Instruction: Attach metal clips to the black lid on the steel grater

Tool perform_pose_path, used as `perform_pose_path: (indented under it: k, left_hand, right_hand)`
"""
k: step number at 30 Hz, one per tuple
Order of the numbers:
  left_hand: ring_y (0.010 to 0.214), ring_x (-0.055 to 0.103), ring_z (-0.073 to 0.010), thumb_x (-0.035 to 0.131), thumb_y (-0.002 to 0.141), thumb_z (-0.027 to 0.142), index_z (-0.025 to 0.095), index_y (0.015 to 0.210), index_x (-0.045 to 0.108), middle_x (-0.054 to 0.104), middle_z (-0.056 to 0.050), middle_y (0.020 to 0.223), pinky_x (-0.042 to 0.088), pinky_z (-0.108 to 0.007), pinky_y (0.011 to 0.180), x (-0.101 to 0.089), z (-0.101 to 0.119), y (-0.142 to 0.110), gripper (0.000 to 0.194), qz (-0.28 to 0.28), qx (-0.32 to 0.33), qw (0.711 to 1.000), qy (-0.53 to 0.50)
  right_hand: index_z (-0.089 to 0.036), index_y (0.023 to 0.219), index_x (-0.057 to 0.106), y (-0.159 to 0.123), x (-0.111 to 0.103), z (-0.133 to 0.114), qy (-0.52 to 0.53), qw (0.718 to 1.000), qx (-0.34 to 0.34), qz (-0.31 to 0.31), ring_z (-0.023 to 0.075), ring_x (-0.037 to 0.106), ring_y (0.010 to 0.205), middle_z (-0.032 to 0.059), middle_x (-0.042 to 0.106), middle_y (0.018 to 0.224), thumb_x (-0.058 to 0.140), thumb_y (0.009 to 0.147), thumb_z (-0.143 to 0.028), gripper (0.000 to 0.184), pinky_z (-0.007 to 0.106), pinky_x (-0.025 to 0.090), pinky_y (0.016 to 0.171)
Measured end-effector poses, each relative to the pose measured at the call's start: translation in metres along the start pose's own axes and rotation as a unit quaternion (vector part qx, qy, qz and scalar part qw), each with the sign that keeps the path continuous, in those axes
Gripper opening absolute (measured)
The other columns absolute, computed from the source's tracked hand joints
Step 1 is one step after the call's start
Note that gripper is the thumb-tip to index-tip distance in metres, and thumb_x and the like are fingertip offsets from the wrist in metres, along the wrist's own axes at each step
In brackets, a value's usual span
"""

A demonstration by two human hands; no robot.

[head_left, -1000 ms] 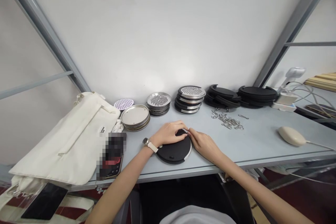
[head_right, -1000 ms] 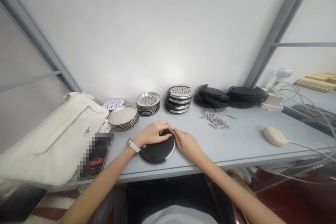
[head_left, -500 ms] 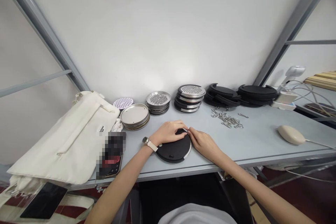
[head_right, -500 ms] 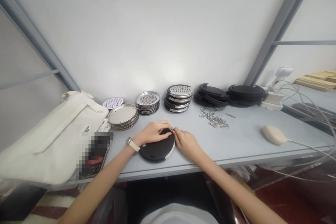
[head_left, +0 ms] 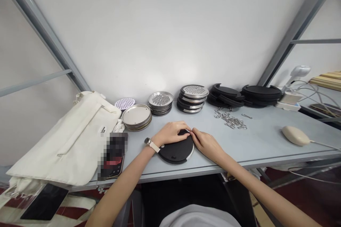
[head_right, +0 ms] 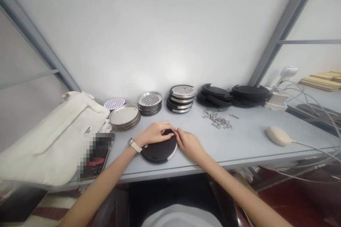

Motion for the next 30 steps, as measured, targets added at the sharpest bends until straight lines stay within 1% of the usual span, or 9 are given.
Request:
perform_pose_path:
  k: [4, 7, 11, 14, 19, 25, 30]
  left_hand:
    - [0.066, 0.053, -0.0105, 0.056, 0.088, 0.032, 0.022, 0.104, 0.066, 0.063, -0.001, 0.093, 0.040, -0.022, 0.064, 0.0002, -0.0024, 0.0006, 0.021, 0.003, -0.013, 1.000, -0.017]
    - [0.063, 0.049, -0.0100, 0.058, 0.086, 0.034, 0.022, 0.102, 0.067, 0.063, 0.000, 0.088, 0.039, -0.022, 0.063, 0.0007, -0.0043, 0.0010, 0.021, 0.009, -0.023, 0.999, -0.035]
    - [0.066, 0.051, -0.0113, 0.059, 0.086, 0.035, 0.022, 0.103, 0.067, 0.062, -0.001, 0.086, 0.039, -0.022, 0.065, 0.0012, -0.0051, 0.0013, 0.023, 0.010, -0.033, 0.998, -0.049]
    - [0.068, 0.051, -0.0118, 0.058, 0.087, 0.035, 0.022, 0.106, 0.066, 0.061, -0.001, 0.087, 0.040, -0.023, 0.066, 0.0010, -0.0044, 0.0015, 0.025, 0.005, -0.027, 0.999, -0.047]
    - [0.067, 0.050, -0.0115, 0.057, 0.087, 0.033, 0.021, 0.104, 0.066, 0.058, -0.001, 0.083, 0.039, -0.023, 0.066, 0.0008, -0.0037, 0.0016, 0.023, 0.004, -0.016, 0.999, -0.044]
    - [0.068, 0.050, -0.0118, 0.056, 0.087, 0.033, 0.021, 0.104, 0.066, 0.058, -0.001, 0.084, 0.040, -0.023, 0.068, 0.0018, -0.0039, 0.0023, 0.023, -0.007, -0.027, 0.998, -0.051]
    - [0.069, 0.050, -0.0113, 0.055, 0.088, 0.031, 0.020, 0.105, 0.065, 0.057, -0.001, 0.086, 0.041, -0.023, 0.068, 0.0020, -0.0037, 0.0028, 0.022, -0.011, -0.017, 0.998, -0.057]
  right_hand:
    - [-0.021, 0.090, 0.050, 0.0003, -0.0014, -0.0014, -0.001, 1.000, 0.005, -0.005, 0.0183, 0.064, 0.062, 0.0035, 0.068, 0.072, 0.029, 0.098, -0.027, 0.023, 0.025, 0.033, 0.054]
    - [-0.020, 0.091, 0.049, 0.0004, -0.0023, -0.0022, -0.005, 1.000, 0.006, -0.007, 0.0183, 0.064, 0.062, 0.0034, 0.068, 0.072, 0.029, 0.098, -0.026, 0.023, 0.025, 0.032, 0.054]
    - [-0.020, 0.092, 0.049, 0.0005, -0.0022, -0.0020, -0.011, 1.000, 0.006, -0.008, 0.0183, 0.064, 0.061, 0.0034, 0.068, 0.072, 0.029, 0.098, -0.027, 0.023, 0.025, 0.031, 0.053]
    - [-0.020, 0.092, 0.050, 0.0007, -0.0018, -0.0015, -0.014, 1.000, 0.002, -0.008, 0.0182, 0.064, 0.061, 0.0037, 0.068, 0.073, 0.028, 0.099, -0.027, 0.023, 0.025, 0.031, 0.053]
    - [-0.020, 0.092, 0.049, 0.0008, -0.0012, -0.0006, -0.021, 1.000, 0.002, -0.008, 0.0184, 0.064, 0.061, 0.0039, 0.068, 0.073, 0.029, 0.099, -0.027, 0.023, 0.025, 0.031, 0.054]
    - [-0.020, 0.093, 0.050, 0.0008, -0.0001, -0.0001, -0.017, 1.000, 0.002, -0.011, 0.0187, 0.064, 0.063, 0.0043, 0.068, 0.074, 0.028, 0.099, -0.027, 0.024, 0.026, 0.032, 0.055]
    - [-0.020, 0.093, 0.050, 0.0002, 0.0005, 0.0000, -0.008, 1.000, -0.001, -0.007, 0.0182, 0.064, 0.063, 0.0042, 0.068, 0.074, 0.028, 0.099, -0.027, 0.024, 0.025, 0.033, 0.055]
Point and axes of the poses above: each hand's wrist, its own y-axis towards the middle knuckle, its own x-axis out of the palm, z = x × y, the point moved 2 cm from there along y, towards the middle knuckle
